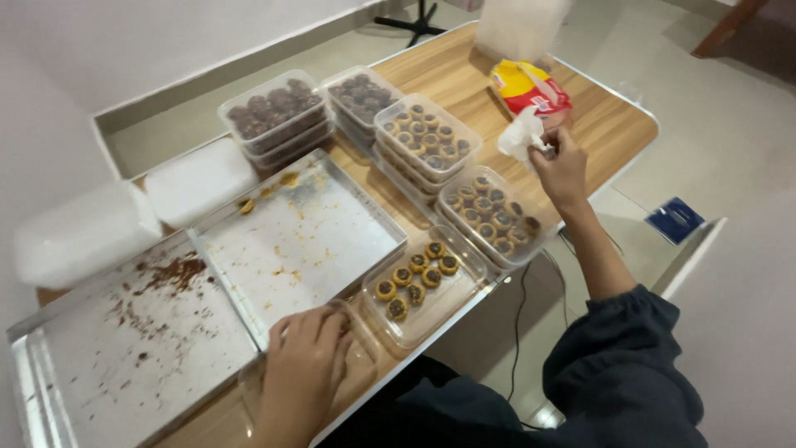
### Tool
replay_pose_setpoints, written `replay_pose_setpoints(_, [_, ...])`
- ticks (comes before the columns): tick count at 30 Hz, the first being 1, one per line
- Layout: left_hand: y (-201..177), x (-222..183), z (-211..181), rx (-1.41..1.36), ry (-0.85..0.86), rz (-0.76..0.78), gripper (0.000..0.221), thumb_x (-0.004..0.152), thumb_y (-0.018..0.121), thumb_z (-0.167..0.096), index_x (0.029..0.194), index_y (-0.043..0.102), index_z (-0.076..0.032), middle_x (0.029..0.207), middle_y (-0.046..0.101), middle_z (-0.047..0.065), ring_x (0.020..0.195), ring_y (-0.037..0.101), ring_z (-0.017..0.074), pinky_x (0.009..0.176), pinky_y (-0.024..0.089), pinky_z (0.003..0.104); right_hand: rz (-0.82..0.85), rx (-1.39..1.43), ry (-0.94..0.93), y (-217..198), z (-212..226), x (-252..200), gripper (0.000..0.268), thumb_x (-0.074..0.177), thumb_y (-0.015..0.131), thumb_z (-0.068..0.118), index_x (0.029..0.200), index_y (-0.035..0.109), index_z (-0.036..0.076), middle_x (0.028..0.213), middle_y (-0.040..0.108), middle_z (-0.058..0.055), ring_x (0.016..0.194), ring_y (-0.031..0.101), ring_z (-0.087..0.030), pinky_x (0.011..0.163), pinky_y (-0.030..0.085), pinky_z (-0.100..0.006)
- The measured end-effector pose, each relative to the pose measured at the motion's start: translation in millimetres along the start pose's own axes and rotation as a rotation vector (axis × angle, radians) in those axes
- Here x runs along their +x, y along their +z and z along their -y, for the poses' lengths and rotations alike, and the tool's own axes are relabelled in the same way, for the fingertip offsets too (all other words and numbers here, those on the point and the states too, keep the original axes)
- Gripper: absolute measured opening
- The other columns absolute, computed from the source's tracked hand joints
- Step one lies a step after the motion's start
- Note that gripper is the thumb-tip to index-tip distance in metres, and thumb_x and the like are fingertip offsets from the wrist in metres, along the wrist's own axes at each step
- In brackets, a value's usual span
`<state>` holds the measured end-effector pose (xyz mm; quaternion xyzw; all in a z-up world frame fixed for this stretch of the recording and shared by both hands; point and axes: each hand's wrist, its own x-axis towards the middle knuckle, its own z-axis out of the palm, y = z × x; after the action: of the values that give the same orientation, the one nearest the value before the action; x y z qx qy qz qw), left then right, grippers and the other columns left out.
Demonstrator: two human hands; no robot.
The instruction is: Cleaning plastic food containers with a cloth and arranging small chocolate-like food items on metal trays.
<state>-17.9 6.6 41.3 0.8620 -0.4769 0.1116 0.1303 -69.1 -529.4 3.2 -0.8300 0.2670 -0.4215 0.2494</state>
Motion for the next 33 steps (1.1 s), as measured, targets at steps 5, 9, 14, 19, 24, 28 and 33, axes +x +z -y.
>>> replay_pose_setpoints(5, [-52.9,-69.3,35.2,0.082,-0.068,-0.390,0.023,0.090,0.070,-0.024,0.107,0.072,-0.010,0.115,0.070,0.010,0.103,0.066,0.0251,0.090,0.051,0.040,0.105,0.204,-0.108,-0.4,99.0,-32.2,0.034,0.093,0.076,0.011,0.122,0.058,0.016,0.102,0.065,-0.003,0.091,0.060,-0.011,0.078,0.047,-0.027])
replay_pose_setpoints(9, [-74.9,-154.7,43.1,0.108,-0.146,-0.403,0.027,0.094,0.061,-0.010,0.115,0.068,0.004,0.123,0.070,0.020,0.114,0.064,0.0348,0.107,0.046,0.046,0.294,0.154,-0.374,2.9,138.9,-59.8,0.040,0.096,0.072,0.009,0.134,0.060,0.006,0.113,0.065,-0.011,0.101,0.062,-0.023,0.090,0.046,-0.035])
replay_pose_setpoints(14, [-45.0,-269.8,46.6,0.289,-1.085,-0.558,0.040,0.104,0.067,-0.025,0.126,0.063,0.008,0.117,0.065,0.026,0.111,0.056,0.0454,0.100,0.040,0.054,0.526,0.149,-0.609,2.0,186.7,-94.5,0.017,0.097,0.075,0.007,0.112,0.069,0.001,0.109,0.066,-0.014,0.099,0.060,-0.031,0.089,0.042,-0.039])
replay_pose_setpoints(19, [-31.6,-257.9,48.6,0.004,-1.501,-0.269,0.050,0.095,0.066,-0.036,0.124,0.065,0.005,0.111,0.062,0.027,0.109,0.057,0.0453,0.097,0.042,0.053,0.795,0.064,-0.175,0.5,228.0,-126.7,0.030,0.097,0.068,0.006,0.127,0.070,0.003,0.106,0.075,-0.015,0.079,0.072,-0.026,0.057,0.060,-0.033])
replay_pose_setpoints(24, [14.7,-277.7,67.6,-0.036,-1.578,-0.348,0.029,0.097,0.060,-0.026,0.109,0.065,-0.001,0.103,0.068,0.020,0.099,0.063,0.0432,0.086,0.046,0.054,0.918,0.303,0.032,11.3,251.5,-144.0,0.037,0.090,0.069,0.010,0.125,0.069,-0.001,0.097,0.074,-0.016,0.069,0.068,-0.024,0.055,0.058,-0.033])
replay_pose_setpoints(28, [15.5,-282.1,66.9,-0.097,-1.593,-0.441,0.018,0.098,0.058,-0.016,0.108,0.062,-0.001,0.104,0.069,0.019,0.095,0.064,0.0429,0.084,0.046,0.051,0.934,0.364,0.056,29.1,232.5,-151.0,0.034,0.091,0.068,0.016,0.122,0.074,0.003,0.105,0.074,-0.005,0.088,0.064,-0.014,0.069,0.051,-0.029])
replay_pose_setpoints(33, [12.1,-281.3,58.0,-0.165,-1.576,-0.511,0.016,0.100,0.060,-0.017,0.106,0.064,-0.002,0.086,0.074,0.015,0.079,0.071,0.0333,0.079,0.049,0.047,0.980,0.408,0.157,29.8,245.6,-159.0,0.046,0.092,0.064,0.012,0.137,0.064,0.003,0.113,0.073,-0.014,0.085,0.066,-0.020,0.065,0.054,-0.031])
